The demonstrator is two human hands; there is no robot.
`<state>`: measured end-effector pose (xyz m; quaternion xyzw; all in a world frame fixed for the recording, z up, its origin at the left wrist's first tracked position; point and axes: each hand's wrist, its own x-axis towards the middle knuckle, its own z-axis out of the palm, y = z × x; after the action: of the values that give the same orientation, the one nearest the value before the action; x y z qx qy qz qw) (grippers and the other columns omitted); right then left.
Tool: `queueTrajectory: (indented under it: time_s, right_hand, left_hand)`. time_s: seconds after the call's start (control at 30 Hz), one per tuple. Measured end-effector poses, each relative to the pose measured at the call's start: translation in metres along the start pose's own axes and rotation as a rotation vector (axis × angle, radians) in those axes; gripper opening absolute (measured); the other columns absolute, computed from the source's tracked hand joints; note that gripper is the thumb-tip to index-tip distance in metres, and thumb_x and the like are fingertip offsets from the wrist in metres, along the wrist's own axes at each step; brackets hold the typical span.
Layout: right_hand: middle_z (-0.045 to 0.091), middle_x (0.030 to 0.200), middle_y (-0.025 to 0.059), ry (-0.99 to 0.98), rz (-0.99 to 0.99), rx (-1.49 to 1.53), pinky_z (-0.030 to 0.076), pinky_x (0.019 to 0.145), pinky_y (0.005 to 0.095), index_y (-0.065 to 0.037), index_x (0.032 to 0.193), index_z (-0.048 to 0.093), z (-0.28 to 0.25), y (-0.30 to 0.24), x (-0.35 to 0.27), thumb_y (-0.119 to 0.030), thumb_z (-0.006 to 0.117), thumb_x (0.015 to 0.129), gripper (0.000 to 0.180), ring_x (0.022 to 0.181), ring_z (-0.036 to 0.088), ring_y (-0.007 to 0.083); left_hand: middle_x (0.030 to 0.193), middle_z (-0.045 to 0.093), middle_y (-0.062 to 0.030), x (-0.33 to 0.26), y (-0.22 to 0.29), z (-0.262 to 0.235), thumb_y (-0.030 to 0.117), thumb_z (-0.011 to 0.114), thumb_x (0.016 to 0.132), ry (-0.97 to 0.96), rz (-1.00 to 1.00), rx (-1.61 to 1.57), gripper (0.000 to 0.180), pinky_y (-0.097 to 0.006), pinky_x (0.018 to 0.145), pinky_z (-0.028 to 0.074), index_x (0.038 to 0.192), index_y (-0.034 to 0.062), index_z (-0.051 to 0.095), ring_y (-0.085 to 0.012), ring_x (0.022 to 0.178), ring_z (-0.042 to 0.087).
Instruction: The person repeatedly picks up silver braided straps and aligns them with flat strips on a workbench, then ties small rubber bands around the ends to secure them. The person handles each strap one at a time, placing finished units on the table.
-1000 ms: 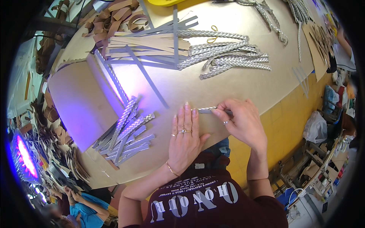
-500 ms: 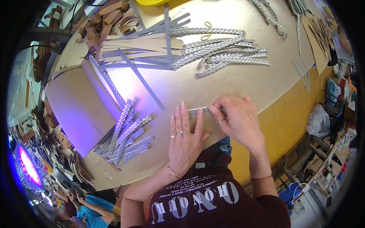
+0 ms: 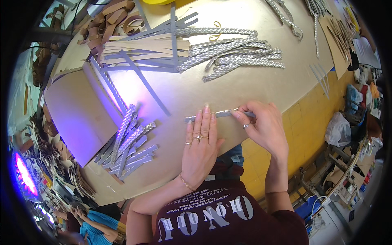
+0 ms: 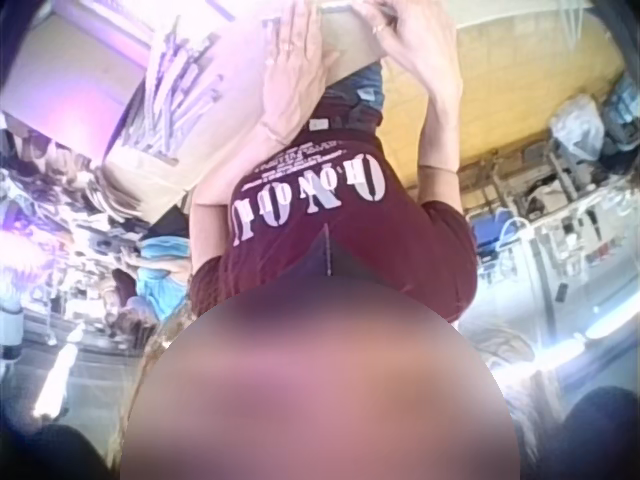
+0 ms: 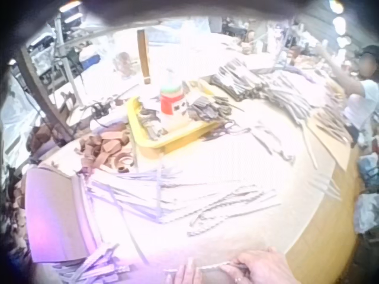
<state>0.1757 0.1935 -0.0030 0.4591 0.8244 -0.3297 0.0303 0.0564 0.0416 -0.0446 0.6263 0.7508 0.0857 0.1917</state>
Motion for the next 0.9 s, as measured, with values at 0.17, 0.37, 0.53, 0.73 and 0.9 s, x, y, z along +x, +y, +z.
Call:
queueTrajectory:
  time_s: [0.17,0.37,0.53,0.73,0.9]
  right_hand:
    - [0.065,0.067,0.007,-0.016,0.001,-0.01,0.038,0.068,0.0396,-0.008,0.081,0.067,-0.001,-0.002,0.002,-0.029,0.068,0.09,0.023,0.066,0.063,0.0272]
    - [0.064,0.067,0.0059,0.063,-0.048,-0.086,0.038,0.069,0.0379,-0.009,0.079,0.065,0.006,-0.005,0.002,-0.026,0.069,0.089,0.02,0.065,0.062,0.0261]
    - [0.067,0.074,0.0093,0.018,-0.055,-0.119,0.041,0.069,0.0427,-0.007,0.082,0.065,0.005,-0.006,0.002,-0.025,0.063,0.091,0.02,0.071,0.064,0.03]
    - [0.067,0.074,0.0084,0.046,-0.207,-0.064,0.042,0.068,0.0406,-0.007,0.082,0.065,0.034,-0.031,0.003,-0.022,0.064,0.09,0.017,0.069,0.063,0.0298]
    - [0.066,0.072,0.0105,0.019,-0.143,-0.069,0.045,0.064,0.0394,-0.006,0.08,0.065,0.036,-0.041,-0.001,-0.024,0.068,0.089,0.021,0.064,0.063,0.0286]
  left_hand:
    - [0.158,0.027,-0.0203,0.002,0.0,-0.004,0.026,0.065,0.09,-0.003,0.003,-0.047,0.072,-0.048,0.119,0.024,0.147,-0.0056,0.034,-0.0354,0.147,0.027]
    - [0.157,0.03,-0.0218,0.005,0.01,0.001,0.044,0.061,0.091,-0.003,-0.019,0.175,0.069,-0.049,0.117,0.027,0.148,0.0099,0.041,-0.0355,0.144,0.032]
    - [0.156,0.029,-0.025,0.008,0.018,0.003,0.047,0.063,0.088,0.075,-0.052,0.066,0.072,-0.055,0.117,0.02,0.148,0.0124,0.042,-0.041,0.145,0.029]
    - [0.158,0.03,-0.0196,-0.017,-0.003,-0.011,0.048,0.066,0.086,0.034,-0.114,-0.041,0.081,-0.05,0.119,0.018,0.148,0.0043,0.039,-0.0354,0.147,0.026]
    - [0.158,0.029,-0.0189,-0.026,-0.02,-0.006,0.048,0.067,0.084,0.034,-0.081,-0.051,0.086,-0.047,0.118,0.024,0.147,-0.0011,0.037,-0.033,0.146,0.029]
